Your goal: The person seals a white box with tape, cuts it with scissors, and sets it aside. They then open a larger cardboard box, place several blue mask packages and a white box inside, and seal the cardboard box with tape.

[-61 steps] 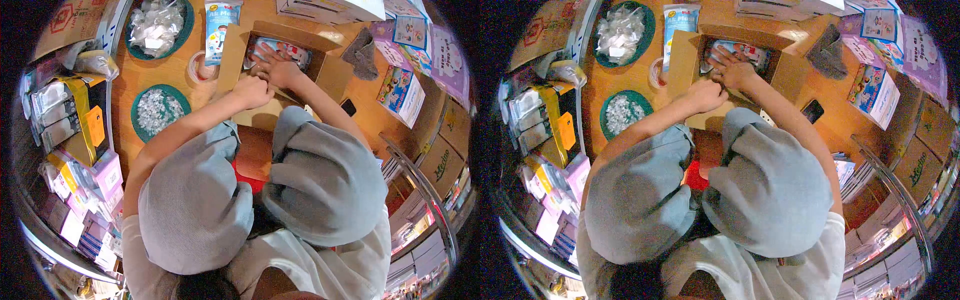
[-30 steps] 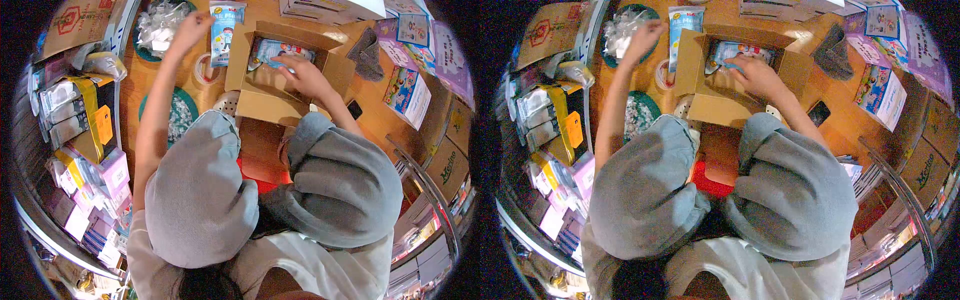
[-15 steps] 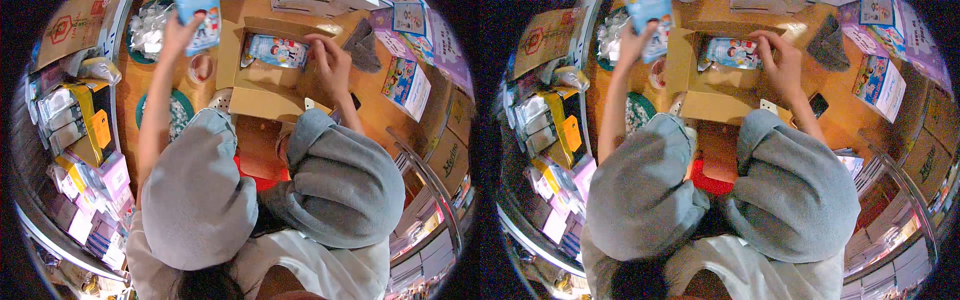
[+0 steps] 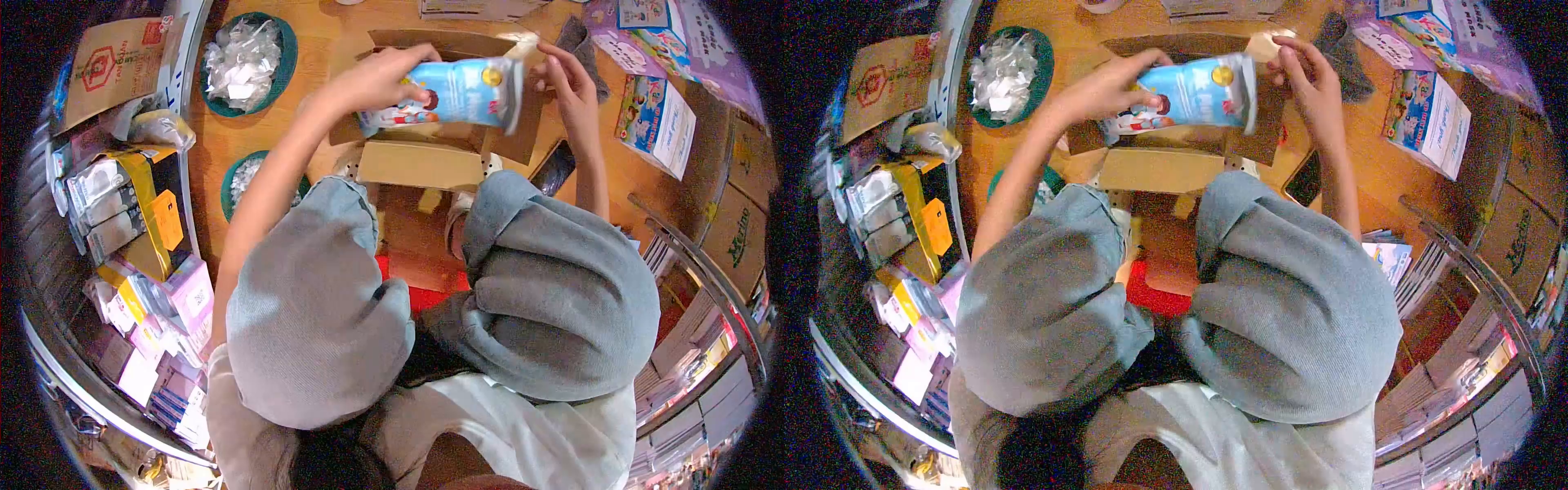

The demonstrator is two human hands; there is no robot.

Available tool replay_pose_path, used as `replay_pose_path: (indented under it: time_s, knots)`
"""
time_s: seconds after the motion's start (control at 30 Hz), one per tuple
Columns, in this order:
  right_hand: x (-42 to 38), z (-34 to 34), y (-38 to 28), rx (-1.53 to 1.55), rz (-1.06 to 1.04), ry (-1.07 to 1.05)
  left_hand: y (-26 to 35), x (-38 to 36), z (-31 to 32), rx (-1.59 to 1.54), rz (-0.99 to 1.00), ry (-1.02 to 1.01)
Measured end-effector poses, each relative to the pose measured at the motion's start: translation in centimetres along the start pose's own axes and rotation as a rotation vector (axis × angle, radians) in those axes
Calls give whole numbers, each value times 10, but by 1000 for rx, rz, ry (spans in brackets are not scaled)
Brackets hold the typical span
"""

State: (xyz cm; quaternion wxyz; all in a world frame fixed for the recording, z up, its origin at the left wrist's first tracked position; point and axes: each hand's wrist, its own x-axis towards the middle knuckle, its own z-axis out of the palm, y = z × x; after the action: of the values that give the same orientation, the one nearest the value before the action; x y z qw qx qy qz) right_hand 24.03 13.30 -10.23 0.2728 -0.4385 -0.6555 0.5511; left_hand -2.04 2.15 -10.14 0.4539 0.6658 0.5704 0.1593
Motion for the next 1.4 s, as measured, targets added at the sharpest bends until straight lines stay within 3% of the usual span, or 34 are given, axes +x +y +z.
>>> replay_pose_path:
  time_s: [0.03, 0.07, 0.17, 0.27, 0.37, 0.47, 0.63, 0.87, 0.97, 1.07, 1.17, 1.3, 1.33, 1.4]
  knots:
    - [-2, -4, 0, 22, 44, -15, -5, 5, 6, 86, -46, -54]
    - [0, -8, 11, -100, -34, 4, -13, 9, 15, 77, -23, -50]
    - [1, -13, 40, -384, -14, 77, -31, 16, 33, 85, 23, -41]
    - [1, -13, 50, -615, 89, -14, -35, 19, 37, 152, 44, -37]
    - [-10, -9, 42, -542, 155, -31, -39, 23, 40, 216, 68, -55]
    - [-11, -10, 51, -303, 233, -202, -45, 26, 44, 287, 37, -95]
    - [-11, -8, 67, -337, 237, -164, -45, 27, 64, 379, -20, -152]
    - [-14, -5, 72, -335, 142, -92, -64, 40, 80, 266, -22, -130]
    - [-13, -7, 81, -436, 180, -103, -69, 41, 83, 265, 65, -77]
    - [-14, -7, 78, -359, 155, -109, -45, 33, 69, 429, 113, 101]
    - [-14, -7, 79, -370, 139, -94, -41, 22, 66, 524, 74, -43]
    - [-13, -6, 72, -335, 173, -131, -40, 15, 93, 715, -175, -352]
    - [-12, -6, 73, -336, 161, -129, -37, 24, 97, 573, -321, -494]
    - [-14, -6, 70, -370, 174, -129, -45, 22, 105, 549, -331, -508]
